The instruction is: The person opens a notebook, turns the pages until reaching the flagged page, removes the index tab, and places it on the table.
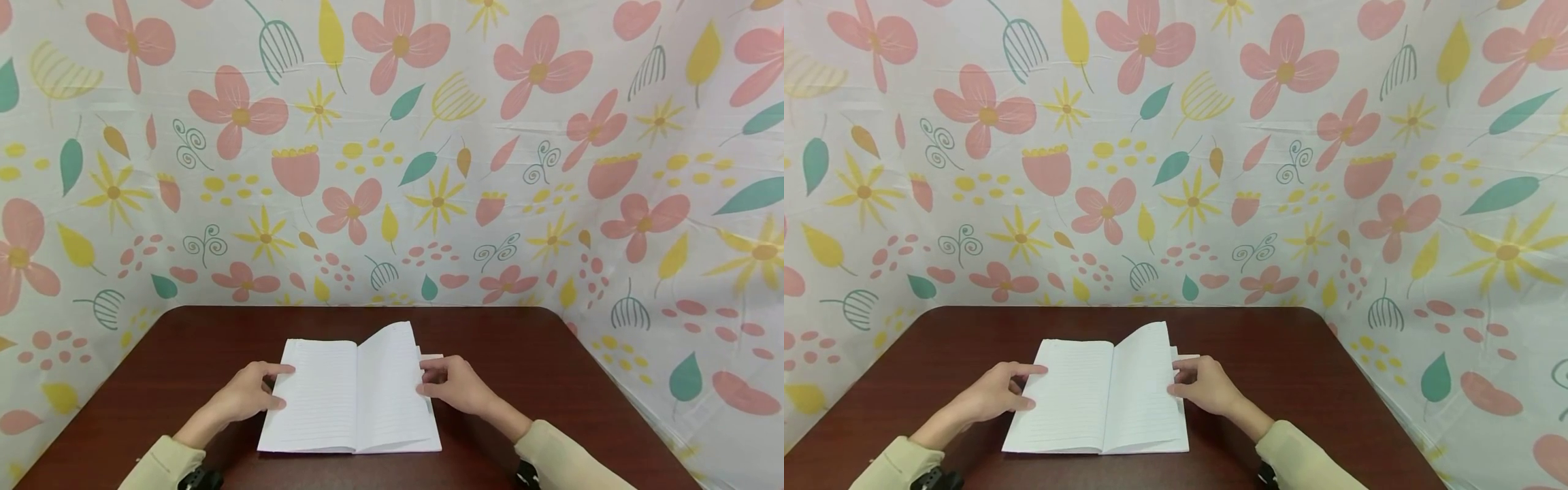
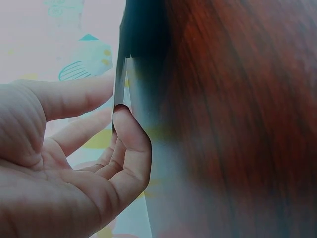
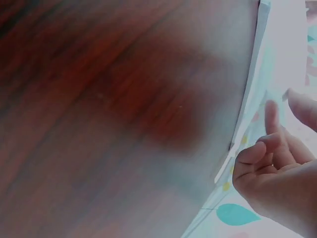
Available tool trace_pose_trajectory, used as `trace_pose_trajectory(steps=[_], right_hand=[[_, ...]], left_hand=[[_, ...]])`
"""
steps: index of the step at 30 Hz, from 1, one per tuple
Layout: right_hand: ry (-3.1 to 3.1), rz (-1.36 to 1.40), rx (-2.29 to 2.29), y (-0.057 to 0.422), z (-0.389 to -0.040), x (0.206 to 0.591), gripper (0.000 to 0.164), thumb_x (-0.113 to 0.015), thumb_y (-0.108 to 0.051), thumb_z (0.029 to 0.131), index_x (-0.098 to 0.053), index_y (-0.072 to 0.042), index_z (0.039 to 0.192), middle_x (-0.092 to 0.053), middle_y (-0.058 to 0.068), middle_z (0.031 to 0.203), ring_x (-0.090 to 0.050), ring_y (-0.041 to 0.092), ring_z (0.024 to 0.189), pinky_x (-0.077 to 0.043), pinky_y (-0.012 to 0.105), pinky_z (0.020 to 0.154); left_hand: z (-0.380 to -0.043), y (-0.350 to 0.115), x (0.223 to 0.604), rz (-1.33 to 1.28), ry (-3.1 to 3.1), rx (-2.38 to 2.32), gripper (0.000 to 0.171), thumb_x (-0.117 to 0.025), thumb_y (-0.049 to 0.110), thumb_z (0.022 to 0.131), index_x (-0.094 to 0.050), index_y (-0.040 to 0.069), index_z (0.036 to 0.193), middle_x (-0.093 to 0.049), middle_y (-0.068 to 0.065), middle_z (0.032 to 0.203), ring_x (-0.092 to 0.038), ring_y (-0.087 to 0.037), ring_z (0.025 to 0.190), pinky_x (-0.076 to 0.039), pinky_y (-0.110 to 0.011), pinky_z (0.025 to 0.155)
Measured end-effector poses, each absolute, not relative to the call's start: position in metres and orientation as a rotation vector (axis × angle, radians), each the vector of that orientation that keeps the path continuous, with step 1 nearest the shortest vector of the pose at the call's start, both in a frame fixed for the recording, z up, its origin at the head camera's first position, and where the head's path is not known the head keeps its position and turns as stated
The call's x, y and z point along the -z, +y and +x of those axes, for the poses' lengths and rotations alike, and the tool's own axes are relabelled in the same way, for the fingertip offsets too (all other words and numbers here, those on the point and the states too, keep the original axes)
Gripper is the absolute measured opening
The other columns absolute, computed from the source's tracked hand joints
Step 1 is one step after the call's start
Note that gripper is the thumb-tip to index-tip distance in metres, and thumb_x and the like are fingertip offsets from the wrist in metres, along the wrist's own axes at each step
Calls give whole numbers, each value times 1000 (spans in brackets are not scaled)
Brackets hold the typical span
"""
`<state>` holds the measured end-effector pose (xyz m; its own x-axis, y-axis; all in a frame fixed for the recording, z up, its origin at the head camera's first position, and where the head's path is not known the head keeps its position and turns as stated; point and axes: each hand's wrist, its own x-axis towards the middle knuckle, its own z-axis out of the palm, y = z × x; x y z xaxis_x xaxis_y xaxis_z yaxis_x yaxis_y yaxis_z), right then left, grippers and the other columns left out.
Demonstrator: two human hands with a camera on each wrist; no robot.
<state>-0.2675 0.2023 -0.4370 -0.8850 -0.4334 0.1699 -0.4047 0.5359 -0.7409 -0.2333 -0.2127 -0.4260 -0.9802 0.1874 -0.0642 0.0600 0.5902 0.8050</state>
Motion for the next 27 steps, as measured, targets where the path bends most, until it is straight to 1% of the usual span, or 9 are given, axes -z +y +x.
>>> trace_pose_trajectory(steps=[2, 7, 9, 12, 15, 18, 24, 27], right_hand=[[2705, -733, 1326, 202, -266, 435, 50, -84, -13, 90, -68, 11, 131, -75, 3, 95, -65, 20, 88, -50, 26, 65], [2687, -751, 1347, 199, -264, 430, 63, -87, -11, 88, -60, 14, 139, -75, 1, 88, -65, 16, 82, -49, 26, 63], [2683, -764, 1342, 197, -263, 428, 70, -87, -11, 87, -55, 15, 143, -74, 0, 86, -65, 14, 80, -49, 25, 65], [2677, -766, 1322, 194, -262, 424, 80, -87, -13, 87, -47, 12, 151, -74, -2, 84, -60, 12, 73, -46, 24, 63], [2670, -760, 1307, 189, -261, 421, 85, -87, -13, 87, -42, 8, 156, -73, -4, 81, -52, 12, 66, -41, 24, 61], [2669, -776, 1303, 183, -262, 419, 86, -87, -12, 86, -42, 7, 157, -72, -4, 80, -48, 14, 63, -39, 24, 59], [2636, -842, 1331, 171, -264, 419, 78, -87, -12, 87, -49, 6, 153, -74, -3, 82, -51, 14, 65, -41, 24, 63], [2604, -844, 1349, 163, -264, 417, 75, -87, -12, 87, -52, 5, 152, -74, -2, 83, -50, 13, 66, -42, 28, 65]], left_hand=[[-233, -213, 426, 210, 2676, -1341, 59, -85, -9, 79, -70, 1, 135, -60, -20, 123, -63, -22, 69, -52, -37, 66], [-232, -212, 425, 197, 2686, -1332, 58, -85, -9, 79, -70, 1, 135, -60, -20, 122, -61, -22, 67, -51, -36, 64], [-231, -211, 424, 188, 2684, -1336, 58, -85, -9, 79, -71, 2, 134, -60, -20, 122, -61, -22, 67, -51, -36, 64], [-231, -211, 424, 186, 2680, -1341, 58, -85, -9, 79, -71, 1, 134, -61, -19, 121, -62, -22, 67, -51, -36, 64], [-231, -211, 424, 185, 2680, -1346, 58, -85, -10, 79, -71, 2, 134, -61, -19, 122, -62, -22, 67, -51, -37, 65], [-232, -211, 424, 190, 2682, -1342, 58, -85, -9, 79, -71, 2, 135, -61, -19, 123, -62, -22, 67, -51, -37, 65], [-232, -211, 424, 207, 2677, -1344, 58, -85, -9, 80, -70, 1, 135, -60, -20, 124, -62, -21, 68, -51, -37, 65], [-232, -212, 424, 228, 2678, -1344, 58, -85, -8, 80, -69, 0, 135, -59, -20, 123, -62, -21, 69, -52, -37, 66]])
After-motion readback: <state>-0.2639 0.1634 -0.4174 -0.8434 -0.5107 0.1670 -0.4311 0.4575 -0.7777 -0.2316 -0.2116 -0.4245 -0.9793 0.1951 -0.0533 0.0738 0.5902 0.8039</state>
